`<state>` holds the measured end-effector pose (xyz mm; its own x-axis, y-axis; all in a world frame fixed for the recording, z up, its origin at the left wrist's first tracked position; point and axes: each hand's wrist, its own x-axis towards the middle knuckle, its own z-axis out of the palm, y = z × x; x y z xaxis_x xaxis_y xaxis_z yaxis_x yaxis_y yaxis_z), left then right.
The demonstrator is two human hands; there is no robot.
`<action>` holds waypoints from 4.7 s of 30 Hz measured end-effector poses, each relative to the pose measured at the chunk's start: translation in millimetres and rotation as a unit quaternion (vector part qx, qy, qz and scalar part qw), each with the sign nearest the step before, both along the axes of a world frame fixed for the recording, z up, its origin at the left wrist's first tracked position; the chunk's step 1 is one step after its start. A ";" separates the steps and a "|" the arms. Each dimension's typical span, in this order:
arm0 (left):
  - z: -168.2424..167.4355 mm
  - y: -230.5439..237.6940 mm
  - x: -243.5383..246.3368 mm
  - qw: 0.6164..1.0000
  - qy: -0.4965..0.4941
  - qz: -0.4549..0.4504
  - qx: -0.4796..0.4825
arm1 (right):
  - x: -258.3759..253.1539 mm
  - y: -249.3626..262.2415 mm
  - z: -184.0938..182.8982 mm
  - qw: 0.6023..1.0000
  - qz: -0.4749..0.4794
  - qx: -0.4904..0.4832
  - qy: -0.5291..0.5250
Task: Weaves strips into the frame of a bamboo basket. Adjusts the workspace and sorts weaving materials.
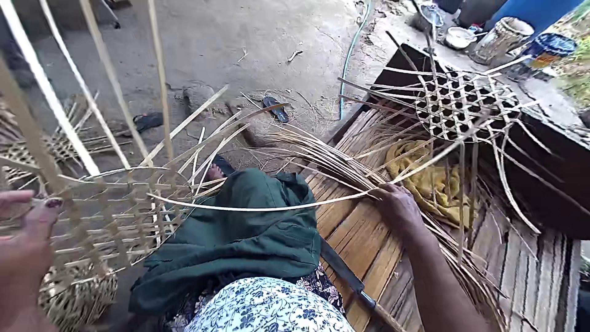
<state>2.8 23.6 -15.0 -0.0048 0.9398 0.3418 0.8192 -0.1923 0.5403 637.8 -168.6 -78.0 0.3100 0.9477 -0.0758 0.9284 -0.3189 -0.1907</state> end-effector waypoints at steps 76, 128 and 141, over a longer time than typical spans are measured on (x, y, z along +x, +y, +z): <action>55.8 -55.1 49.2 0.987 -0.013 0.023 0.161 | -393.3 191.9 144.9 0.828 0.471 0.304 0.020; 64.5 -76.7 23.7 0.972 0.149 -0.134 0.122 | -394.3 220.4 105.2 0.690 0.448 -0.149 0.548; 54.3 -78.6 17.0 0.975 0.108 -0.153 0.124 | -421.2 221.6 112.2 0.736 0.452 -0.150 0.480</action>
